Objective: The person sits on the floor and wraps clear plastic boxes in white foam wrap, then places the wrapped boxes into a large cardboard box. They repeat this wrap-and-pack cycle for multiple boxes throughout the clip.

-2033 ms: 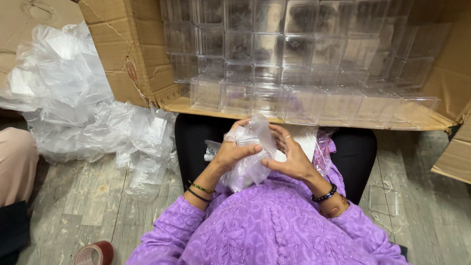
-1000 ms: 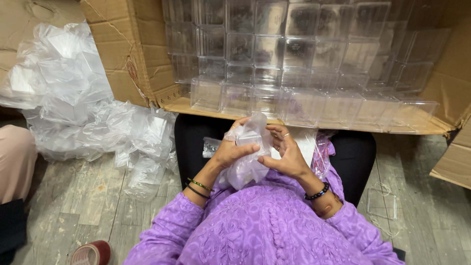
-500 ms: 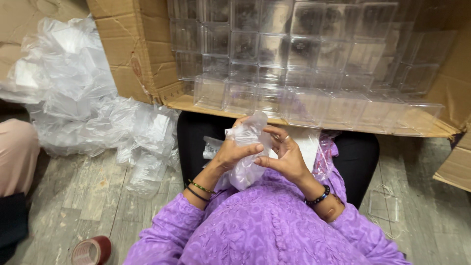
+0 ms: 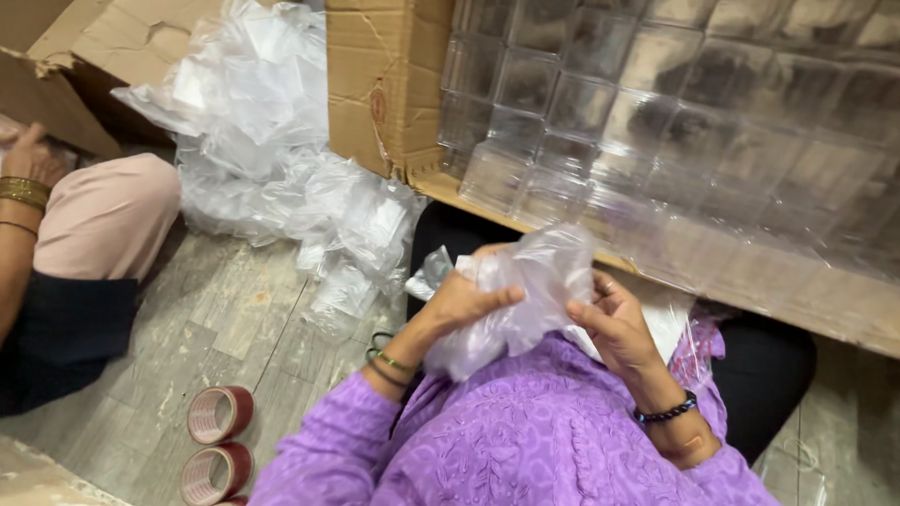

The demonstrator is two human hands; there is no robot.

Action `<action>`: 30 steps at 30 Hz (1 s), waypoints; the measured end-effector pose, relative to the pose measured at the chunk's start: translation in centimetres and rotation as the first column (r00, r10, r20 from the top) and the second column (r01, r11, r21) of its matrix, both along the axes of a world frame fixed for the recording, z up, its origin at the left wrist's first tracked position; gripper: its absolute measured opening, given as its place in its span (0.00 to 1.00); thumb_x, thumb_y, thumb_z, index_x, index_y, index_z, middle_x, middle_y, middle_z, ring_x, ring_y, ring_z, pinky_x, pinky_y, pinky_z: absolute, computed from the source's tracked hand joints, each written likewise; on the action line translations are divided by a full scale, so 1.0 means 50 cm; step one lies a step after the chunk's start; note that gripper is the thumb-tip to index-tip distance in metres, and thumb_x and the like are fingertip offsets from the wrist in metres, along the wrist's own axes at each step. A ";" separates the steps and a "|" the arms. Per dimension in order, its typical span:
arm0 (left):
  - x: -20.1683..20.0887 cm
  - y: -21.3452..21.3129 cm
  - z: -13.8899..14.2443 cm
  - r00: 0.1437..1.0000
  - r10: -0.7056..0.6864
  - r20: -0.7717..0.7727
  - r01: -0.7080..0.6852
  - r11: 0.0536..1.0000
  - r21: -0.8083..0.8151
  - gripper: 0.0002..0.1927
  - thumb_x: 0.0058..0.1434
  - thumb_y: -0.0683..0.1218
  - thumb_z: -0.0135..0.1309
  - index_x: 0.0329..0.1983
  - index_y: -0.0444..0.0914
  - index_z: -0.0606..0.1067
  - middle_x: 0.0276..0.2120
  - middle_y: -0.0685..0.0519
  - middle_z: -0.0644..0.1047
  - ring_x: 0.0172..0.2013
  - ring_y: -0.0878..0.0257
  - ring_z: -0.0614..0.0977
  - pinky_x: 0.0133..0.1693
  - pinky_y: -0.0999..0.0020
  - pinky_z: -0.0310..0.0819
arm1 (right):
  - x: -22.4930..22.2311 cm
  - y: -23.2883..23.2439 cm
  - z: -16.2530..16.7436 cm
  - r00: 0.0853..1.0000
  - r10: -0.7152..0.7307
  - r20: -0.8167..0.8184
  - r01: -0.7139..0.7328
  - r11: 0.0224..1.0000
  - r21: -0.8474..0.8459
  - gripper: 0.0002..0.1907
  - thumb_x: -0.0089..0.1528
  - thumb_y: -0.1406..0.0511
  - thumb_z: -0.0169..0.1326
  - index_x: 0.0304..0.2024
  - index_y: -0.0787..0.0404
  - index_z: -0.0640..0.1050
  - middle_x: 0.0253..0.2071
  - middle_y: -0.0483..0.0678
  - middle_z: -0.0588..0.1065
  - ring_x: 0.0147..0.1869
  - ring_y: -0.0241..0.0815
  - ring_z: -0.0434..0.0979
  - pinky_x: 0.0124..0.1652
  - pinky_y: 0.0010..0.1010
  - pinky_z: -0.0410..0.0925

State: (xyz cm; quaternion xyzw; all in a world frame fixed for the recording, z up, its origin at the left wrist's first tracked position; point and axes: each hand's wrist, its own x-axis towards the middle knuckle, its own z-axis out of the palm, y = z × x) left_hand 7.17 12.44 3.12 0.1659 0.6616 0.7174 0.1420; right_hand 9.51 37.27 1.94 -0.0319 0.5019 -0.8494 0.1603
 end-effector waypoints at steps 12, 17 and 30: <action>-0.215 -0.592 -0.098 0.386 0.909 0.158 -0.916 0.397 -0.046 0.24 0.62 0.55 0.70 0.43 0.28 0.81 0.32 0.56 0.75 0.28 0.67 0.72 0.29 0.66 0.69 | -0.038 -0.105 -0.006 0.973 0.190 -0.134 -0.121 0.906 0.404 0.34 0.62 0.67 0.59 0.68 0.64 0.63 0.59 0.53 0.70 0.63 0.41 0.73 0.61 0.32 0.68; -0.320 -0.625 -0.079 0.459 0.867 -0.192 -0.725 0.241 -0.645 0.29 0.62 0.60 0.64 0.38 0.26 0.79 0.35 0.43 0.80 0.31 0.62 0.77 0.34 0.64 0.72 | -0.037 -0.063 -0.007 0.988 0.146 -0.048 -0.101 0.851 0.515 0.30 0.63 0.67 0.57 0.66 0.64 0.66 0.56 0.52 0.76 0.59 0.39 0.75 0.58 0.31 0.70; -0.053 0.033 0.047 0.880 0.436 -0.190 -0.423 0.900 0.106 0.17 0.75 0.46 0.47 0.60 0.30 0.72 0.51 0.46 0.82 0.52 0.62 0.83 0.53 0.70 0.78 | -0.067 -0.119 0.031 0.977 -0.106 -0.187 0.163 0.932 0.324 0.13 0.66 0.68 0.62 0.49 0.69 0.76 0.40 0.47 0.75 0.40 0.35 0.72 0.40 0.28 0.67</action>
